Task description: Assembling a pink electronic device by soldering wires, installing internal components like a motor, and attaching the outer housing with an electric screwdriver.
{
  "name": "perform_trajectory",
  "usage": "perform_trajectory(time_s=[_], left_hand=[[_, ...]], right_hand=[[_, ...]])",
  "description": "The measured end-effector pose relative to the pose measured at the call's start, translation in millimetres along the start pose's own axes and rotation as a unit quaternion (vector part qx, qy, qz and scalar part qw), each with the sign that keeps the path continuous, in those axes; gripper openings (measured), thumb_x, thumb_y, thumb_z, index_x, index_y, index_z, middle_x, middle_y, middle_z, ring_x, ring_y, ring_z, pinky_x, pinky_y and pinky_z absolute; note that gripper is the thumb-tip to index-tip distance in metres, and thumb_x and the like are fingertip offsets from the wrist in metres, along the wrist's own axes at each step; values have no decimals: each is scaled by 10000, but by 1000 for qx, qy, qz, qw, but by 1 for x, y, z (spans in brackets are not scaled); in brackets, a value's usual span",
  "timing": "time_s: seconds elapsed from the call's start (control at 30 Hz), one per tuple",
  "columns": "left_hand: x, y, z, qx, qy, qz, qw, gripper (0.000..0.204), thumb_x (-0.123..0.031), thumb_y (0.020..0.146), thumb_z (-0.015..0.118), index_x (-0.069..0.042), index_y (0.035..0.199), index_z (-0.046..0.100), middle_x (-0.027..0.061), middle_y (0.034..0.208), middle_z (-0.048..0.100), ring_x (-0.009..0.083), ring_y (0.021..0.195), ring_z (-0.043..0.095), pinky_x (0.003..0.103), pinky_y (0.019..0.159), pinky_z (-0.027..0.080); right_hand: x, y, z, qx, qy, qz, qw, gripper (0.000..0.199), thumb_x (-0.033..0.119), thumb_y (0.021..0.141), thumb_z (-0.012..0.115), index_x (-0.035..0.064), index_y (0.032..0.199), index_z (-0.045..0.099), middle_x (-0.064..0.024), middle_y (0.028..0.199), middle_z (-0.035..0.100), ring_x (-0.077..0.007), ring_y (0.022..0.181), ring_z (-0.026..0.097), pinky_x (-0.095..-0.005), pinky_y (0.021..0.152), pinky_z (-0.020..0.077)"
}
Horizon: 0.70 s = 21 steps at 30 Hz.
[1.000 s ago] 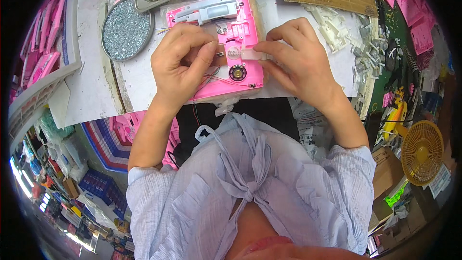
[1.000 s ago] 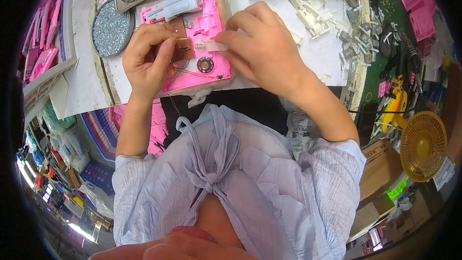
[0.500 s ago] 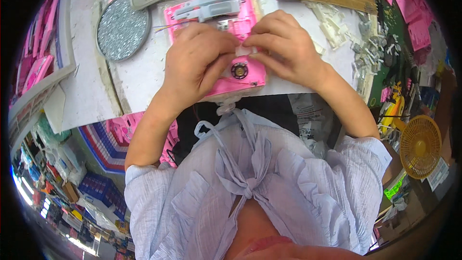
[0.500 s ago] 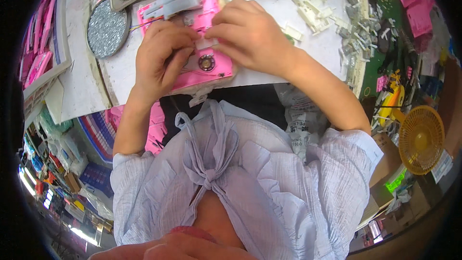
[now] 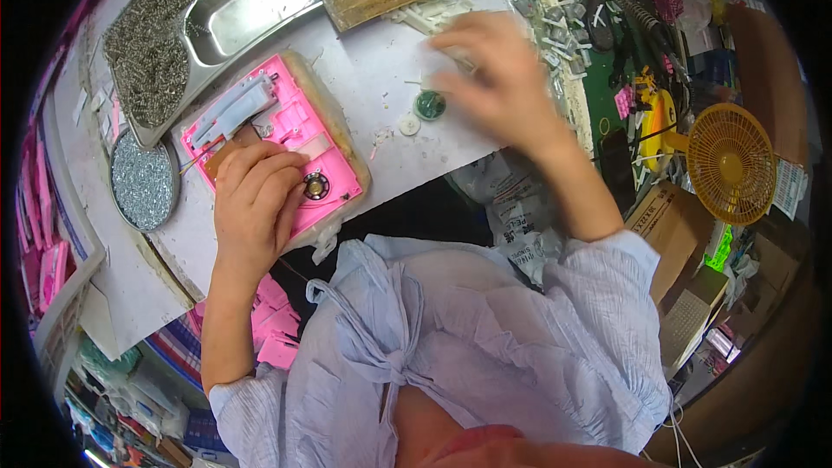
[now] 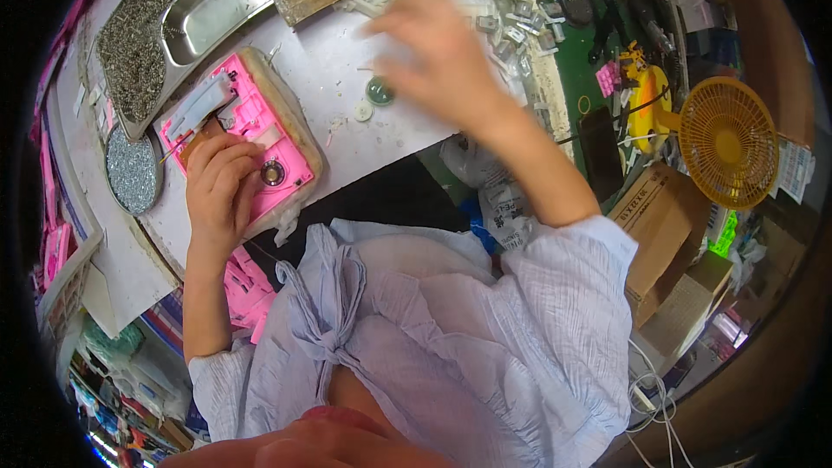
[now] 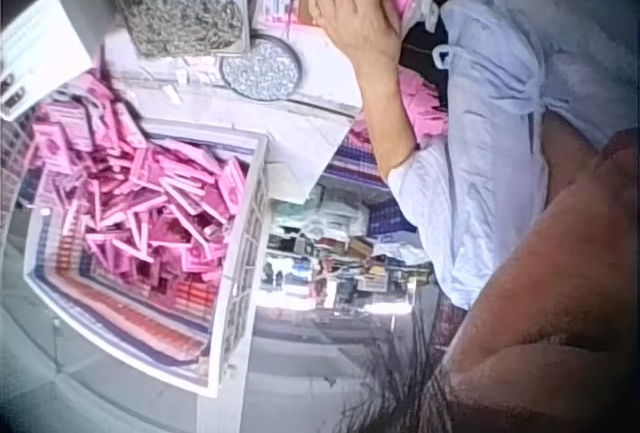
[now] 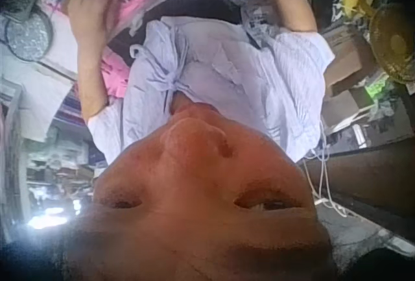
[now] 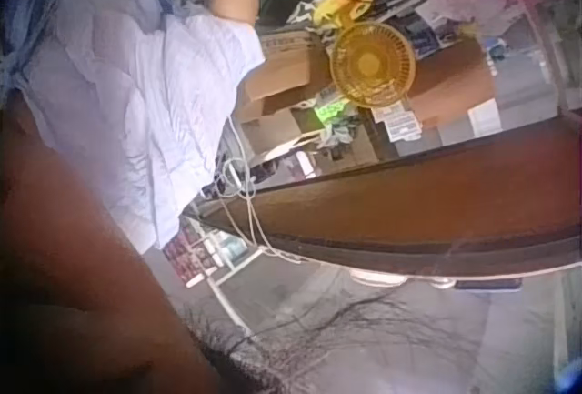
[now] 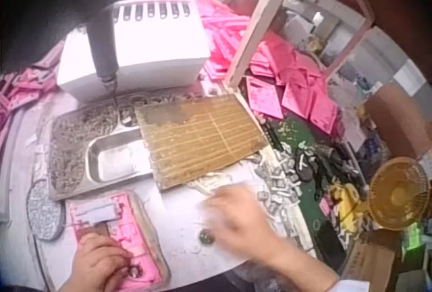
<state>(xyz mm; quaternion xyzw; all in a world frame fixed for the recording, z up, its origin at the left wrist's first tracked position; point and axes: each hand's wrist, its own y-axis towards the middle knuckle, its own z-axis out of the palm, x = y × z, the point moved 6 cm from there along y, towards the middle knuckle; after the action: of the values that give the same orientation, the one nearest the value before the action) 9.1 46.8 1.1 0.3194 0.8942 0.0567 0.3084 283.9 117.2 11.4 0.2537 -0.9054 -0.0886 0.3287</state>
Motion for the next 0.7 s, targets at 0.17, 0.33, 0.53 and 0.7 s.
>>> perform_trajectory(time_s=[0.17, 0.33, 0.53, 0.7], left_hand=[[-1, 2, -3, 9, -9, -11, 1000, 186, -63, 791, 764, -56, 953, 672, 55, 1086, 719, 296, 1088, 623, 427, 934, 466], [-6, 16, -20, -69, -88, -50, 992, 223, -66, 780, 783, -39, 969, 667, 87, 1006, 692, 296, 985, 625, 400, 862, 488], [-22, 66, 6, -31, -360, -215, 907, 285, -66, 850, 794, -7, 1096, 664, 58, 861, 714, 113, 716, 676, 255, 619, 544], [-32, 73, -13, -24, -226, -86, 970, 197, -7, 849, 761, -5, 1028, 681, 91, 840, 710, 176, 702, 695, 301, 621, 554]], right_hand=[[-74, -28, -47, 47, -325, 136, 934, 216, 160, 757, 738, 96, 963, 747, -89, 1077, 662, -330, 1081, 550, -468, 942, 460], [-47, -9, -50, 26, -275, 79, 958, 233, 192, 765, 731, 95, 976, 720, -89, 1028, 649, -326, 1071, 547, -463, 891, 452], [76, 20, -5, 28, 4, -75, 997, 374, 163, 745, 788, 100, 1082, 640, -52, 780, 658, -256, 704, 640, -377, 725, 473], [65, 14, 12, 95, 288, 52, 952, 356, 122, 817, 795, 69, 1120, 616, -67, 764, 686, -149, 676, 664, -291, 655, 488]])
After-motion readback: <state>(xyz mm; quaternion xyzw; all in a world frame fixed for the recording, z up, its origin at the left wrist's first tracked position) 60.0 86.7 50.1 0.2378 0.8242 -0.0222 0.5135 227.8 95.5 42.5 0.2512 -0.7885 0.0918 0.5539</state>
